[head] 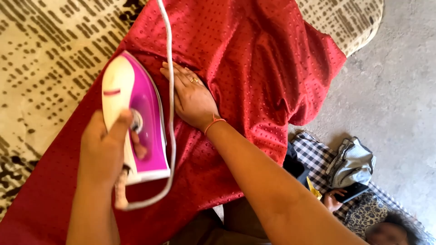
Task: Iron and fold a red blouse on a flat surface.
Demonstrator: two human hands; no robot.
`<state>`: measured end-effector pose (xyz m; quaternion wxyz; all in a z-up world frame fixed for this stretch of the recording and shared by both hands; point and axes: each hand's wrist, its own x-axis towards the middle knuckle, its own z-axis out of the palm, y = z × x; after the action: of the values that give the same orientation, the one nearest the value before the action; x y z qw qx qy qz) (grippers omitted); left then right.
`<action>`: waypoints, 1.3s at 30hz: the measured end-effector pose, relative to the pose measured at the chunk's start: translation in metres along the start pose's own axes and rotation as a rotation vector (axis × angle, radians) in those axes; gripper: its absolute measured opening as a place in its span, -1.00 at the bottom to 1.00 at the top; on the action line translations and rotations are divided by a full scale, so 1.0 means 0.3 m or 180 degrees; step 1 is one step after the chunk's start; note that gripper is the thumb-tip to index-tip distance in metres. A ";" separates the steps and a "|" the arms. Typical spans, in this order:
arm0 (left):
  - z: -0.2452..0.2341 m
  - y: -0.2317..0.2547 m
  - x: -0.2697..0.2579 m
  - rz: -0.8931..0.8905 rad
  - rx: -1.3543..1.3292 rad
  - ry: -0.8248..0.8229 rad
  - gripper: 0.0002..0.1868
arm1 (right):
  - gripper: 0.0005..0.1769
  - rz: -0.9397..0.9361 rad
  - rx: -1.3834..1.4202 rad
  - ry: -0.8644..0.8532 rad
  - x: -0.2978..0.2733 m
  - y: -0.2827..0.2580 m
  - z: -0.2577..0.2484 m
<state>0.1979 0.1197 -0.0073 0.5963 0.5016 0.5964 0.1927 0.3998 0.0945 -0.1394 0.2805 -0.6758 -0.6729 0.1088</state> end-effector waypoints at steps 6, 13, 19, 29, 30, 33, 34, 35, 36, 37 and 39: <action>-0.035 -0.020 -0.058 -0.0265 0.0378 -0.0391 -0.62 | -0.45 -0.0097 -0.0296 -0.0308 0.010 0.008 -0.096; -0.086 -0.144 -0.101 -0.0634 0.0415 -0.0894 -0.62 | -0.44 0.0636 -0.1219 -0.0080 -0.038 0.223 -0.207; 0.121 0.112 0.060 -0.0457 0.0682 -0.0749 -0.61 | -0.38 0.0879 -0.0701 0.0602 -0.003 0.424 -0.211; 0.231 0.114 0.114 -0.0085 0.0461 -0.0625 -0.65 | -0.22 0.1210 -0.0836 0.0423 0.000 0.574 -0.355; 0.209 0.065 0.095 -0.0185 0.0375 -0.0603 -0.68 | -0.21 0.1128 -0.0852 0.0454 0.006 0.590 -0.350; 0.258 0.123 0.056 -0.0678 0.0323 -0.0348 -0.64 | -0.19 0.1138 -0.0847 0.0399 0.006 0.569 -0.344; 0.278 0.128 0.087 -0.0670 0.0328 -0.0356 -0.64 | -0.19 0.1145 -0.0851 0.0408 0.000 0.573 -0.345; 0.293 0.135 0.117 -0.0396 0.0281 -0.0369 -0.65 | -0.20 0.1137 -0.0853 0.0431 0.002 0.571 -0.343; 0.307 0.143 0.145 -0.0122 0.0235 -0.0382 -0.66 | -0.20 0.1130 -0.0855 0.0454 0.004 0.569 -0.343; 0.343 0.198 0.181 -0.0103 0.0246 -0.0392 -0.66 | -0.20 0.1138 -0.0859 0.0477 0.008 0.568 -0.340; 0.422 0.303 0.246 -0.0154 0.0508 -0.0140 -0.60 | -0.21 0.1184 -0.0772 0.0514 0.004 0.567 -0.337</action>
<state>0.3615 0.1725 0.0027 0.5719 0.5371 0.6085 0.1191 0.5971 0.0830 -0.1457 0.2252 -0.8235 -0.5203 0.0225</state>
